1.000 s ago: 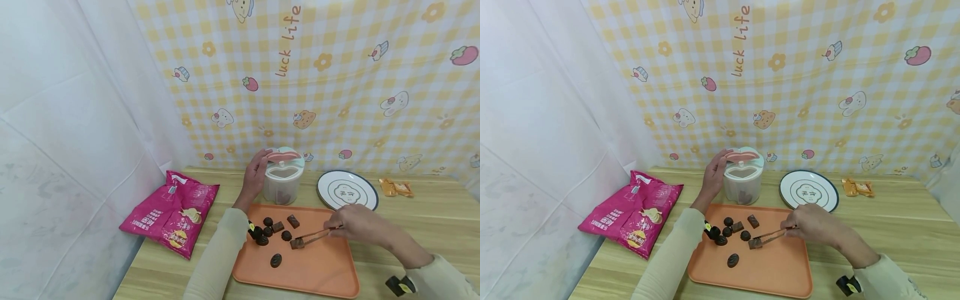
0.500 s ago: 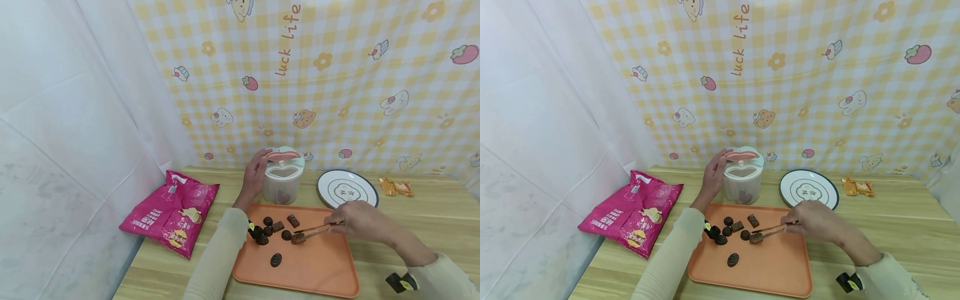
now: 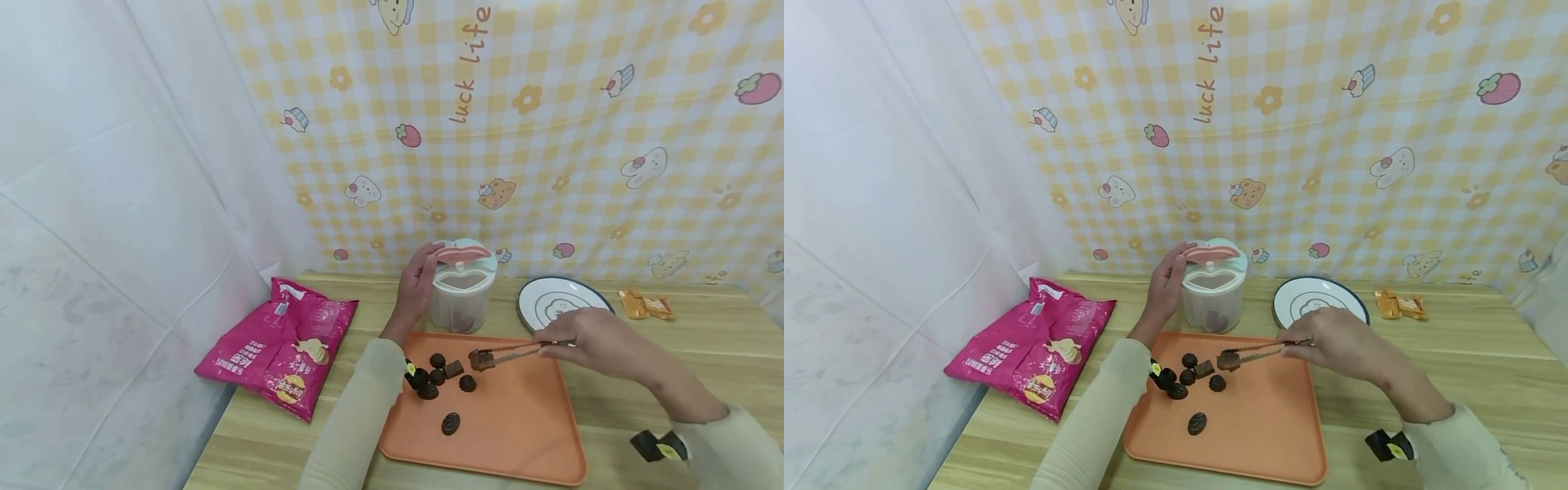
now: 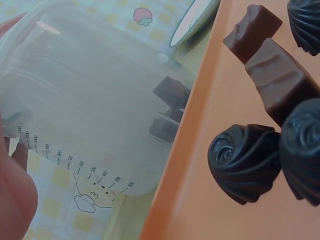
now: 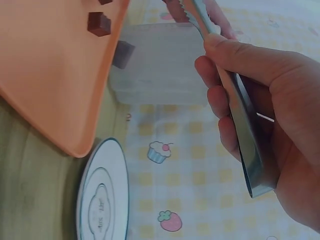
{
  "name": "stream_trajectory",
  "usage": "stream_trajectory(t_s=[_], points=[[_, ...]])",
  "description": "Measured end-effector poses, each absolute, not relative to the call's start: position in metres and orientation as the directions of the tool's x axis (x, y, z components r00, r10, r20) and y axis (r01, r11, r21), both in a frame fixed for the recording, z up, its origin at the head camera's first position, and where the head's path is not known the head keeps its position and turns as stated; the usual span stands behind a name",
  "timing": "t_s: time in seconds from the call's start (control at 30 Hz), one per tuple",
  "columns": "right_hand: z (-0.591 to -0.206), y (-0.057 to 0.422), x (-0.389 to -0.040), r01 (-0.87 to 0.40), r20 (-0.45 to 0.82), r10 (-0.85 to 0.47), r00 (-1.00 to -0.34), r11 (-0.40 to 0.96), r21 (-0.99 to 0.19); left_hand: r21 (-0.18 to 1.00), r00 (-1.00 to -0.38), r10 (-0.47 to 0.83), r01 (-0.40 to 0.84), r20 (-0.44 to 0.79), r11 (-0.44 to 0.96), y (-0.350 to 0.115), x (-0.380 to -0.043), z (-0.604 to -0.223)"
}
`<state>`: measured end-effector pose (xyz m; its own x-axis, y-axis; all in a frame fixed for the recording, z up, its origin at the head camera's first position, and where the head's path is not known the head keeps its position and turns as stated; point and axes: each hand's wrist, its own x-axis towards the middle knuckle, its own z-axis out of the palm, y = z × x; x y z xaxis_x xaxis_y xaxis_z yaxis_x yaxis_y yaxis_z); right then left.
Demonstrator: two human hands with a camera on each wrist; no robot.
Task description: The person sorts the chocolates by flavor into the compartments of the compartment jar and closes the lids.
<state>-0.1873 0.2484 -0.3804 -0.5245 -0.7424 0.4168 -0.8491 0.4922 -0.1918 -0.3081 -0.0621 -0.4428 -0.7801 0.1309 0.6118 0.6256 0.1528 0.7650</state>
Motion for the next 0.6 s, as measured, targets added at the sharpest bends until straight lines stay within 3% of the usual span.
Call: stream_trajectory(t_s=[0.6], points=[[-0.361, 0.238, -0.202, -0.839, 0.542, -0.647, -0.537, 0.48, -0.258, 0.767, -0.782, 0.129, 0.624, 0.61, 0.152, -0.062, -0.309, -0.445]])
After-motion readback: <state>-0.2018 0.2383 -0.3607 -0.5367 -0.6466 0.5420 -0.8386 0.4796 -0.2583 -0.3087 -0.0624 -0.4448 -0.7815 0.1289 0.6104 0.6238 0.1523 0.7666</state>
